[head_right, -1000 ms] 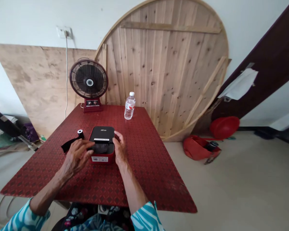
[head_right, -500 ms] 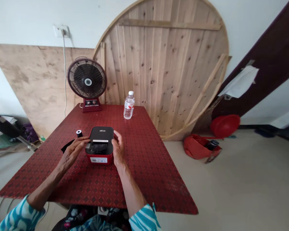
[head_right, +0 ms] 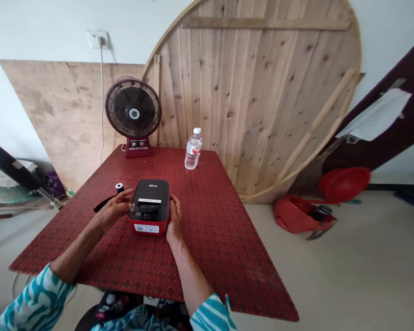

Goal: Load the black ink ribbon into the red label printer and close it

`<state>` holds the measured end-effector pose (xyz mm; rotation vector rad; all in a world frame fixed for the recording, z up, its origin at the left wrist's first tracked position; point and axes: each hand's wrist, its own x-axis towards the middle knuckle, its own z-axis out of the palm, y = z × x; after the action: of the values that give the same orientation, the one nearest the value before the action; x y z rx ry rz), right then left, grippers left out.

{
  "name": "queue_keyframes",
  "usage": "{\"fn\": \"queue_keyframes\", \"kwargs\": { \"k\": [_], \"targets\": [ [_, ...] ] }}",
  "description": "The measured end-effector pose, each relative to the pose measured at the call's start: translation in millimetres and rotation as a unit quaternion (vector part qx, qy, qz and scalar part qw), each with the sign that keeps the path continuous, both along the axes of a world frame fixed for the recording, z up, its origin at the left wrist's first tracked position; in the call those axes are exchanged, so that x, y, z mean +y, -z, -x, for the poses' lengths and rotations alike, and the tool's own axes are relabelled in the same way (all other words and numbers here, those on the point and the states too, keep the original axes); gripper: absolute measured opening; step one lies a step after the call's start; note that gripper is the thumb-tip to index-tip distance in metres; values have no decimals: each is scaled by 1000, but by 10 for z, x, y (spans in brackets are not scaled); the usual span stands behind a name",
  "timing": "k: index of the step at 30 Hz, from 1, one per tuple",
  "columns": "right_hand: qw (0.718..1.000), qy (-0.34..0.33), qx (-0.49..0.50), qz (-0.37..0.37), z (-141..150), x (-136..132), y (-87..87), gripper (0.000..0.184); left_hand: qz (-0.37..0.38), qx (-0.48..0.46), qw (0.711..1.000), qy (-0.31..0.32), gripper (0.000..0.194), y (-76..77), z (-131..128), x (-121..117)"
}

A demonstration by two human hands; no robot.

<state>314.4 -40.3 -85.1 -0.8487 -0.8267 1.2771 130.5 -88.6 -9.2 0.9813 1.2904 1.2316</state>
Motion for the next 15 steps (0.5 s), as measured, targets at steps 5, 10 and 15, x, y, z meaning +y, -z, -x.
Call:
{"fn": "queue_keyframes", "kwargs": {
  "k": [5, 10, 15],
  "targets": [
    [999, -5, 36, 26, 12, -28, -50, 43, 7, -55, 998, 20, 69, 39, -26, 8],
    [999, -11, 32, 12, 7, -16, -15, 45, 2, -83, 996, 14, 69, 51, -55, 22],
    [1000, -12, 25, 0, -1, 13, 35, 44, 8, -71, 997, 8, 72, 9, -46, 3]
  ]
}}
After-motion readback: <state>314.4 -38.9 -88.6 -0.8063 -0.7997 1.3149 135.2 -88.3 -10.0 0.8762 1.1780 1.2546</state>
